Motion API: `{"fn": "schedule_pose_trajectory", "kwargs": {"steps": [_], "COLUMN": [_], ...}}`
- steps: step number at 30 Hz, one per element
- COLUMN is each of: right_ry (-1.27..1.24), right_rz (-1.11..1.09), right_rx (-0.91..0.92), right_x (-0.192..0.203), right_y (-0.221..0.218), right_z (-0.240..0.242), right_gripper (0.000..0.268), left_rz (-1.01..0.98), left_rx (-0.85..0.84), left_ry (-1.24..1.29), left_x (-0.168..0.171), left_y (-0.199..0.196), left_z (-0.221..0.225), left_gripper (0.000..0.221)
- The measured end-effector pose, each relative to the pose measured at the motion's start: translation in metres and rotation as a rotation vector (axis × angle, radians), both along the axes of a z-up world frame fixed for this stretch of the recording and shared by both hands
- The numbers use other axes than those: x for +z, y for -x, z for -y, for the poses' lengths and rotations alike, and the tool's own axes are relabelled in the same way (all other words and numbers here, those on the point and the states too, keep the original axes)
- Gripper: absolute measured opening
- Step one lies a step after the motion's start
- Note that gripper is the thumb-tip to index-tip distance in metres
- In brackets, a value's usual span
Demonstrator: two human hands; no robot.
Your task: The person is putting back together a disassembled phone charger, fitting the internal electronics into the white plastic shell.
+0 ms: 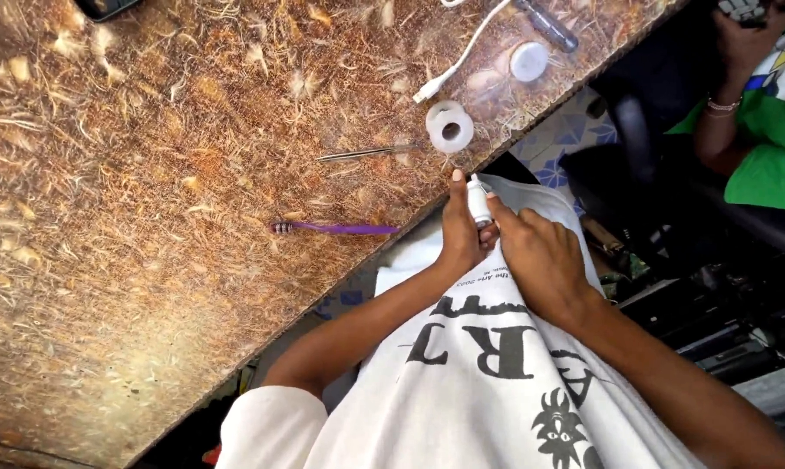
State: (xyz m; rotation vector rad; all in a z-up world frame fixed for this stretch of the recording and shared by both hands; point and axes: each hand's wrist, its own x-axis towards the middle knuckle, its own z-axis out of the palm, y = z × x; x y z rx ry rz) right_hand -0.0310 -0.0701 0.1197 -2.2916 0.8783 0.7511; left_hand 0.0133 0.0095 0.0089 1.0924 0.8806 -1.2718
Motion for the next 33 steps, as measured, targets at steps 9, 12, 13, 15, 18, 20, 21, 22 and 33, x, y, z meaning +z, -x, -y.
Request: {"fn": "schedule_pose_trajectory", "kwargs": {"steps": [9,12,13,15,18,20,21,22,33], "right_ry": [-0.093,-0.302,-0.297,-0.392,-0.468,-0.478,-0.490,-0.489,-0.696], "right_rz": [0.000,0.010,0.016,-0.096,-0.144,-0.186,-0.229,-0.227,-0.267], "right_rx": [-0.007,-0.071,-0.067,-0.115,-0.092,-0.075,-0.055,-0.056,-0.077], "right_x": [-0.012,0.001,0.013,0.039,0.037,0.012,-0.001,-0.007,-0.075], "right_y": [-0.002,-0.021,-0.028,-0.045,-0.049,-0.045,-0.043,-0.044,-0.038], "right_z": [0.023,0.051,0.053,0.061,0.073,0.081,0.084,0.088,0.122], "right_gripper": [0.034,0.030,0.030,0.032,0.032,0.032,0.032,0.032,0.028], "left_rz": [0.014,0.050,0.057,0.056,0.052,0.050,0.047,0.049,0.042], "left_rx": [0.025,-0.038,-0.035,-0.044,-0.038,-0.034,-0.026,-0.028,-0.047], "left_ry": [0.119,0.204,0.209,0.222,0.224,0.229,0.232,0.232,0.262], "left_x": [-0.001,0.000,0.005,0.015,0.021,0.021,0.021,0.019,0.011], "left_y": [0.003,0.002,0.001,-0.007,-0.010,-0.010,-0.010,-0.009,-0.008], "left_z": [-0.003,-0.006,-0.006,-0.003,-0.002,-0.002,-0.002,-0.002,-0.006], "left_gripper": [0.069,0.078,0.078,0.085,0.085,0.086,0.086,0.086,0.087]}}
